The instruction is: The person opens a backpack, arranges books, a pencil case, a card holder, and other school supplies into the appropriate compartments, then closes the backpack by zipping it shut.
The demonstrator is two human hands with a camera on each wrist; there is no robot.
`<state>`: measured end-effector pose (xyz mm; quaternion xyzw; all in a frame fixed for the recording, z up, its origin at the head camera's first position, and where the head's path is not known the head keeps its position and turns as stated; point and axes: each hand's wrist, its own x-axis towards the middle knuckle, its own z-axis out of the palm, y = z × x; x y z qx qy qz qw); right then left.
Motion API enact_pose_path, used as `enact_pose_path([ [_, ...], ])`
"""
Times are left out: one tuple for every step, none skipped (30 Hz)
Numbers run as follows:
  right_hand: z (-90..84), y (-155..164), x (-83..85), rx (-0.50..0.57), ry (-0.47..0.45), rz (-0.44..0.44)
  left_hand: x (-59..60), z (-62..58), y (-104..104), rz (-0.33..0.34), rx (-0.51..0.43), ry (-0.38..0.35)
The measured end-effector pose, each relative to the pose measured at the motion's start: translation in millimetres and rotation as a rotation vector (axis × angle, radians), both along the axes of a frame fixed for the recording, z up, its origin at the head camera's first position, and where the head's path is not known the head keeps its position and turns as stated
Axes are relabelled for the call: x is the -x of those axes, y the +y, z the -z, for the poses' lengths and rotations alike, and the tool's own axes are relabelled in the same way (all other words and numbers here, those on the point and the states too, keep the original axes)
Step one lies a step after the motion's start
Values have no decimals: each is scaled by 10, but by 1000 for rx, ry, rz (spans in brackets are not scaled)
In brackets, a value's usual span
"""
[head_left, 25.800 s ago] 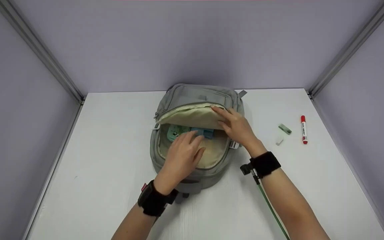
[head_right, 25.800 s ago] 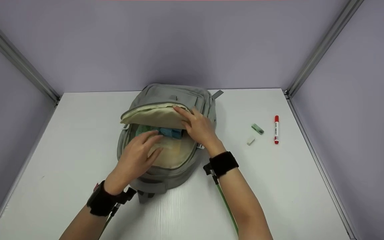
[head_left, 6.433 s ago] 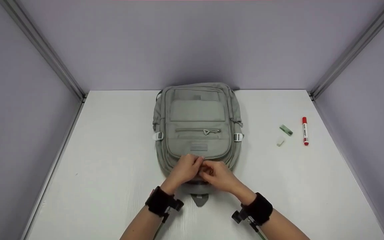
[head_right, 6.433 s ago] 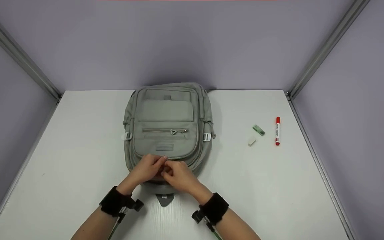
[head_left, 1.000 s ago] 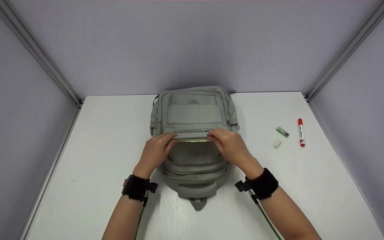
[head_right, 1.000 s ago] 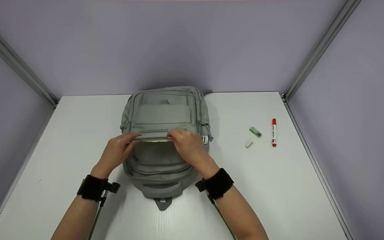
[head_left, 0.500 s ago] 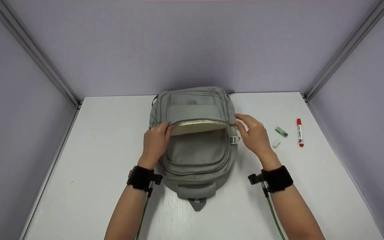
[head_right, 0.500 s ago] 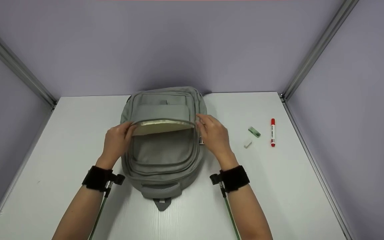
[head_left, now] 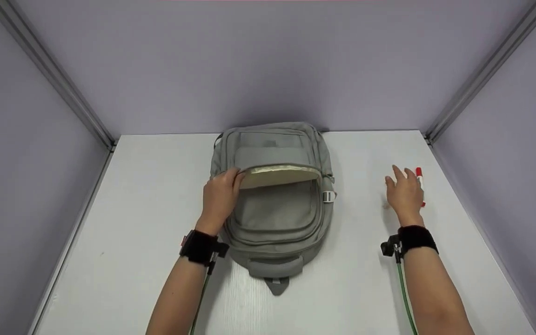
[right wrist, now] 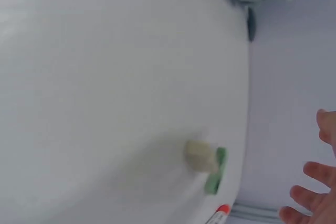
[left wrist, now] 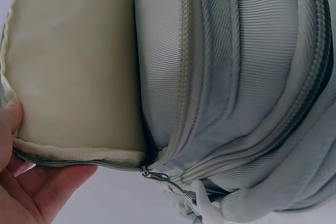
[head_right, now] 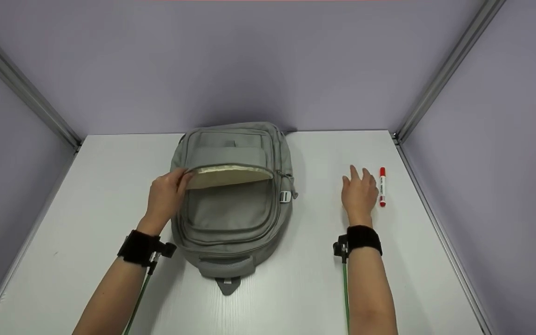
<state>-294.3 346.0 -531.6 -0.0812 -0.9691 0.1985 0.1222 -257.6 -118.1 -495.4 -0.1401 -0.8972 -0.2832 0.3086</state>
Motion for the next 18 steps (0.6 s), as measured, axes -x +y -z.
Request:
enact_pose_path([
  [49,63,-11,1,-31,28,-3,7,1,-1,7,0],
  [90,118,-22,5,-62,53,-5,13,2,1,9,1],
  [126,165,-32,13,-93,75,-7,20,2,3,13,3],
  [153,203,-39,24,-125,93,-8,25,3,4,13,6],
  [175,238,-43,33,-151,108,-10,31,3,6,12,8],
  [190,267,-46,45,-179,120,-11,35,3,9,9,9],
  [199,292,-49,53,-214,131,-11,39,2,12,6,10],
  [204,316,-53,63,-250,141,-9,43,2,16,2,12],
  [208,338,-58,74,-289,150,-7,48,0,17,-1,12],
  [208,360,-66,83,-326,158,-4,54,-1,18,-4,11],
  [210,380,-79,89,-361,164,-4,59,-3,20,-4,8],
  [211,402,-93,93,-394,167,-5,63,-4,22,-4,5],
  [213,422,-111,93,-421,167,-6,65,-5,23,-4,2],
  [218,443,-131,92,-440,161,-6,70,-6,24,-4,-1],
  [226,467,-152,86,-454,154,-6,73,-6,25,-3,-3],
  [232,487,-174,75,-459,148,-10,71,-5,25,-3,-5],
  [241,504,-196,60,-462,140,-14,68,-5,26,-2,-6],
  [250,521,-217,43,-460,133,-16,66,-3,27,-2,-7],
])
